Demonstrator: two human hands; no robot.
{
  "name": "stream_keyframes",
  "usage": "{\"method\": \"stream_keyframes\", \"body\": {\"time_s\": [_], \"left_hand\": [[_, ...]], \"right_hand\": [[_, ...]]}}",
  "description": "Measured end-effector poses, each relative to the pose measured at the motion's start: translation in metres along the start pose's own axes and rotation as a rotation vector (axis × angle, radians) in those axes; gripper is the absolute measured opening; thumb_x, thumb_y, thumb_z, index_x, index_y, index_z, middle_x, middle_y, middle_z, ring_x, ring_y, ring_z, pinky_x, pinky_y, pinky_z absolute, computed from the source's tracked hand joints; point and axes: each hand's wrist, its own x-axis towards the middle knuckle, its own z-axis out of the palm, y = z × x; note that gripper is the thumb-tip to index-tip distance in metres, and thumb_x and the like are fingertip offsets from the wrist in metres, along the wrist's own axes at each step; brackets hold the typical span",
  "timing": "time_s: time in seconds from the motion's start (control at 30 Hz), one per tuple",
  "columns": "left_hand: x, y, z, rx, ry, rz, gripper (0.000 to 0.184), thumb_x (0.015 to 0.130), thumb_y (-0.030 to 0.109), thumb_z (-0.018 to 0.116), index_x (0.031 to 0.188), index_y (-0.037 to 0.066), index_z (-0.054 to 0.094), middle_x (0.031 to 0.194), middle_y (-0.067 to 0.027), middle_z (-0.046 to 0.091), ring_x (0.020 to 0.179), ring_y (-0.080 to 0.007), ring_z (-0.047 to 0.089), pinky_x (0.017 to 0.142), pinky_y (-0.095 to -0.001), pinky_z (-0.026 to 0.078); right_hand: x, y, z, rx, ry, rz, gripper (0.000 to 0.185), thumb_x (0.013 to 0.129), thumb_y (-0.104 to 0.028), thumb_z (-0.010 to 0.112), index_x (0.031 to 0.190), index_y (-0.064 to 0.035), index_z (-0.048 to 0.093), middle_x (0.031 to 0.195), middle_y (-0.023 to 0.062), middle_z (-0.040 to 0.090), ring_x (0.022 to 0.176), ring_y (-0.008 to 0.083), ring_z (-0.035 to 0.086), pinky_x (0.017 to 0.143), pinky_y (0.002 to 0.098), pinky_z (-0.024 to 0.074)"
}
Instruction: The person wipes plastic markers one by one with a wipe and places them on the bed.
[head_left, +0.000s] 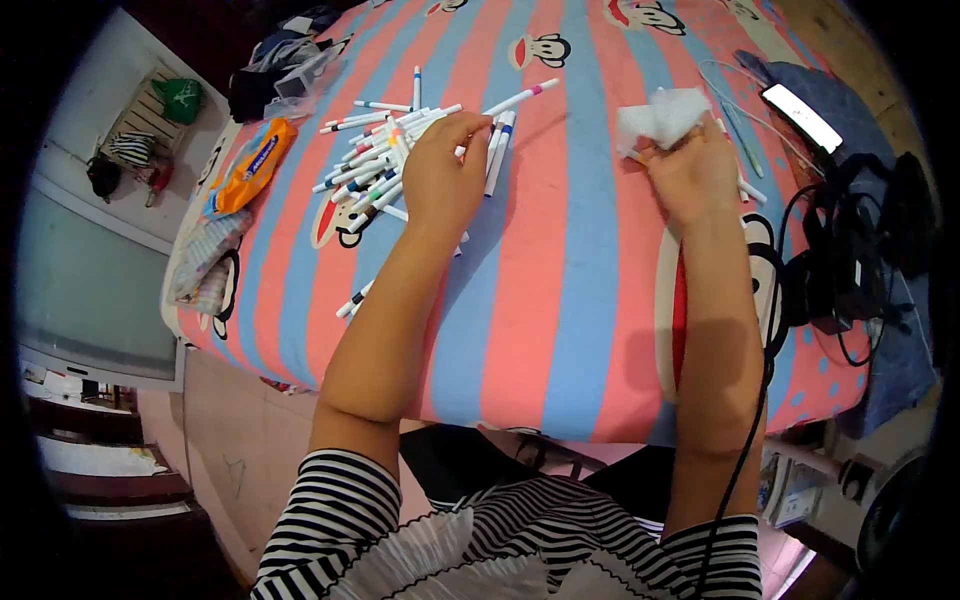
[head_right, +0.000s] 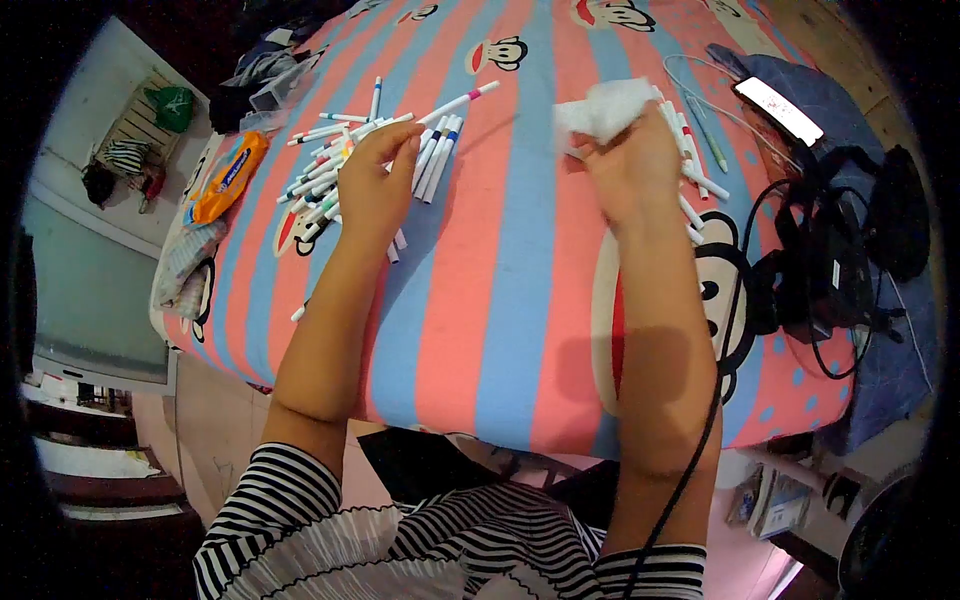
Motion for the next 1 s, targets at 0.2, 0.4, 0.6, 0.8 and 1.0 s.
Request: {"method": "stream_keyframes", "body": {"time_s": [0.2, 0.4, 0.6, 0.8, 1.0], "left_hand": [[-0.005, 0.017, -0.001, -0.519, -0.164, -0.350, 0.024, 0.085, 0.013, 0.057, 0.104, 0.000, 0.060, 0.092, -0.0082, 0.065, 0.080, -0.0110, 0.060, 0.072, -0.0223, 0.048], [-0.012, 0.028, 0.004, -0.589, -0.235, -0.348, 0.025, 0.084, 0.012, 0.058, 0.106, 0.000, 0.058, 0.090, -0.0091, 0.065, 0.077, -0.0105, 0.060, 0.069, -0.0221, 0.049], [-0.012, 0.037, 0.003, -0.688, -0.025, -0.331, 0.022, 0.084, 0.010, 0.058, 0.103, 0.000, 0.057, 0.090, -0.0103, 0.065, 0.078, -0.0106, 0.060, 0.068, -0.0224, 0.049], [-0.019, 0.038, 0.008, -0.684, -0.331, -0.343, 0.017, 0.081, 0.005, 0.059, 0.096, 0.000, 0.055, 0.089, -0.0088, 0.064, 0.077, -0.0098, 0.061, 0.065, -0.0205, 0.048], [-0.025, 0.036, 0.013, -0.744, -0.440, -0.318, 0.018, 0.082, 0.007, 0.058, 0.096, 0.000, 0.050, 0.083, -0.0078, 0.064, 0.066, -0.0075, 0.058, 0.055, -0.0196, 0.045]], "right_hand": [[-0.030, 0.027, 0.032, -0.014, -0.034, 0.202, 0.034, 0.094, -0.028, 0.037, 0.113, -0.0008, 0.046, 0.109, 0.0113, 0.051, 0.101, 0.0227, 0.049, 0.090, 0.0411, 0.0389], [-0.036, 0.033, 0.036, 0.030, -0.149, 0.243, 0.037, 0.094, -0.024, 0.034, 0.119, 0.0028, 0.040, 0.115, 0.0149, 0.047, 0.109, 0.0250, 0.045, 0.095, 0.0453, 0.0361], [-0.035, 0.032, 0.036, 0.074, -0.143, 0.222, 0.037, 0.093, -0.021, 0.034, 0.121, 0.0029, 0.037, 0.120, 0.0138, 0.043, 0.111, 0.0252, 0.043, 0.097, 0.0443, 0.0354], [-0.027, 0.038, 0.029, 0.219, -0.205, 0.283, 0.033, 0.092, -0.019, 0.036, 0.118, 0.0022, 0.039, 0.118, 0.0120, 0.043, 0.110, 0.0235, 0.044, 0.098, 0.0404, 0.0345], [-0.028, 0.038, 0.028, 0.169, -0.260, 0.264, 0.030, 0.091, -0.019, 0.041, 0.113, 0.0007, 0.042, 0.112, 0.0095, 0.047, 0.107, 0.0204, 0.046, 0.095, 0.0359, 0.0366]]}}
